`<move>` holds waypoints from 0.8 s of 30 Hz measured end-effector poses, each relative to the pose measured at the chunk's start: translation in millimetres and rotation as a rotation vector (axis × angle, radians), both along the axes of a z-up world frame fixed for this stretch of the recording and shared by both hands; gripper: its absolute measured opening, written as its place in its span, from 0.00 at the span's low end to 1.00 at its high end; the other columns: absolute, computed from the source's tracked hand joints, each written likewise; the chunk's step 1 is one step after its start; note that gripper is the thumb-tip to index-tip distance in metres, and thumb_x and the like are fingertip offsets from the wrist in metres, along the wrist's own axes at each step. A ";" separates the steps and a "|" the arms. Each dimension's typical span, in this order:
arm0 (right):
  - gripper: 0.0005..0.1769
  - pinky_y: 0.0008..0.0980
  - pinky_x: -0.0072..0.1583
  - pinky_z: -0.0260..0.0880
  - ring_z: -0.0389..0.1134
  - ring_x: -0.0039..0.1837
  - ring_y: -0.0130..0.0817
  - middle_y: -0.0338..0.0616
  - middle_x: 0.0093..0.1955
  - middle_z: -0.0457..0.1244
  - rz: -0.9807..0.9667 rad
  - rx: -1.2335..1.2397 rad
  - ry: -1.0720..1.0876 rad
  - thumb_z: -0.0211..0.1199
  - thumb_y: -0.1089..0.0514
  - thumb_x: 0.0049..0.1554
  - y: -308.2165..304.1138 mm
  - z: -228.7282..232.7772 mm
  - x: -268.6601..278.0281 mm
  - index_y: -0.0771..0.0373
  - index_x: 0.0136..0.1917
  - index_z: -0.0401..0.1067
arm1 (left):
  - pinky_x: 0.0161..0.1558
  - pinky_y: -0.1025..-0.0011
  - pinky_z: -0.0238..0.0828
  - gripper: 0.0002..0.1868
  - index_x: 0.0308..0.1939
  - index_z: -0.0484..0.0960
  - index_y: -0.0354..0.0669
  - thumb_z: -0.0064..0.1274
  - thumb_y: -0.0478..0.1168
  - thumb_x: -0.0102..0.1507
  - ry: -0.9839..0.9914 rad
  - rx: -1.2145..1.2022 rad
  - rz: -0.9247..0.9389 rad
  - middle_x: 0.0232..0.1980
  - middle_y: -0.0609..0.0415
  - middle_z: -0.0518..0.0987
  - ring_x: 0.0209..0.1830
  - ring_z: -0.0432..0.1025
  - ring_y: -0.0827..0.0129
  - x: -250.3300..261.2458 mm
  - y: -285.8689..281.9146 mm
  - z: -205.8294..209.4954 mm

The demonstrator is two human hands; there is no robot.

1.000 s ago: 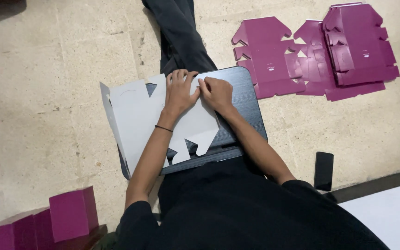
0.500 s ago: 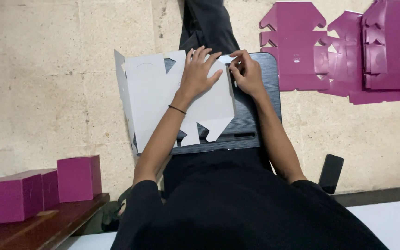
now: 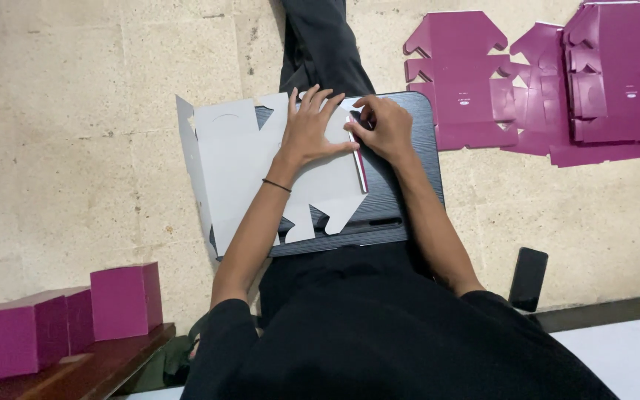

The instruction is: Fold a cardboard box template into its final shape

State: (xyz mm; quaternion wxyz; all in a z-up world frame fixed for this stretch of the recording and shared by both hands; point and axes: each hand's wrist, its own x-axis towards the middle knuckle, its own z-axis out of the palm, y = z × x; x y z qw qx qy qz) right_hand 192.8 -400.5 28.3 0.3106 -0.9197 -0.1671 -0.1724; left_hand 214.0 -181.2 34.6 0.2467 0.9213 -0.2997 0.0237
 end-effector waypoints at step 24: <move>0.31 0.67 0.75 0.33 0.61 0.72 0.40 0.37 0.63 0.66 -0.034 -0.068 0.184 0.70 0.34 0.58 -14.6 -23.9 15.1 0.46 0.68 0.70 | 0.77 0.41 0.29 0.52 0.74 0.68 0.55 0.54 0.80 0.56 0.104 -0.054 0.023 0.71 0.46 0.70 0.78 0.55 0.51 3.4 -0.6 -7.6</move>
